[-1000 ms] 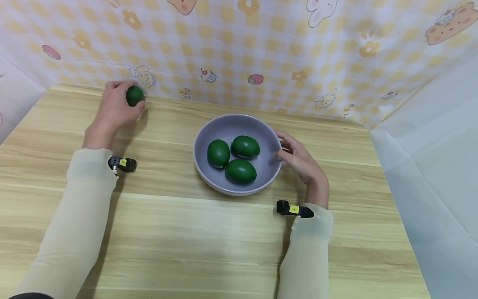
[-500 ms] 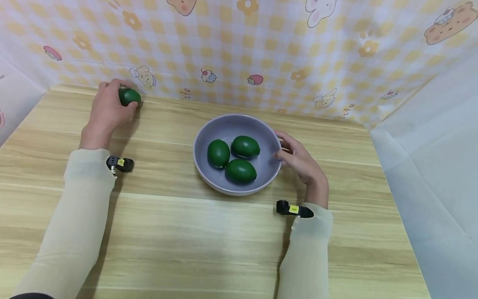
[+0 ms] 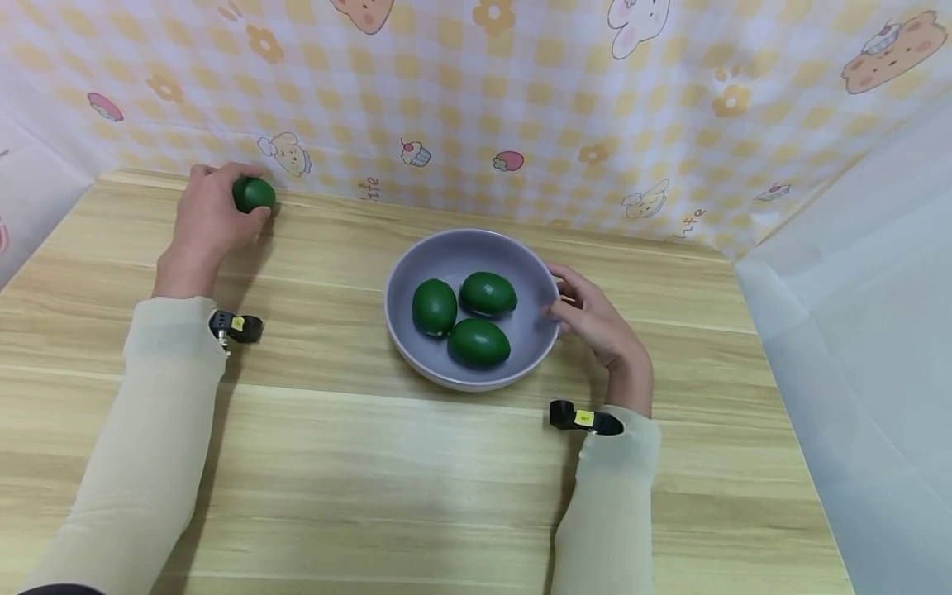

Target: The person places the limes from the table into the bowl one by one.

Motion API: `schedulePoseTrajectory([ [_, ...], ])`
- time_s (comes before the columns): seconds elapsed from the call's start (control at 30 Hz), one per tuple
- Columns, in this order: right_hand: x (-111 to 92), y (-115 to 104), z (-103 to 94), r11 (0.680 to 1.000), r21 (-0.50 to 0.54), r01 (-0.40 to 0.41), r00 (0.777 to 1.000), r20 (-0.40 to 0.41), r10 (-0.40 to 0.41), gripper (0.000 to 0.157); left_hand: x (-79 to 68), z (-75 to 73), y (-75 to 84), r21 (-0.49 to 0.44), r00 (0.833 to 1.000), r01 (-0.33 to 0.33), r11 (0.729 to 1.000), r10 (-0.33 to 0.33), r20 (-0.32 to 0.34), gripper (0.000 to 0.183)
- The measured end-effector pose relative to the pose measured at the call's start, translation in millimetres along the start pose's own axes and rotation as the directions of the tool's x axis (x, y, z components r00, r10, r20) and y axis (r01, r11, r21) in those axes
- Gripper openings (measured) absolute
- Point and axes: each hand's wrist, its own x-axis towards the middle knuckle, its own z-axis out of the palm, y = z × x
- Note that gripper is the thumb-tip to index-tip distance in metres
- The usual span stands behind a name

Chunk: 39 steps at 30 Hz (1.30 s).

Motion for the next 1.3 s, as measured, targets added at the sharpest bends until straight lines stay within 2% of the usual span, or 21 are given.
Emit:
schedulePoseTrajectory([
  [0.3,-0.1,0.0,0.1,1.0,-0.008,0.004,1.0,-0.001,-0.004,0.061,-1.1,-1.9,-1.9,-0.026,0.999,0.041,0.999,-0.041,-0.004,0.067],
  [0.47,2.5,0.2,2.4,1.0,-0.012,0.009,1.0,0.008,-0.009,0.061,-2.8,-7.8,-5.3,-0.037,0.998,0.056,0.998,-0.057,-0.024,0.067],
  [0.93,0.3,1.9,1.1,0.999,-0.023,0.034,0.999,0.02,-0.034,0.059,-6.2,-8.0,2.8,-0.118,0.997,0.061,0.991,-0.065,-0.034,0.065],
  [1.3,-0.1,1.3,-0.5,0.999,-0.036,0.007,1.0,0.01,-0.006,0.061,-7.2,-12.0,3.5,-0.176,0.998,0.058,0.983,-0.063,-0.024,0.065],
])
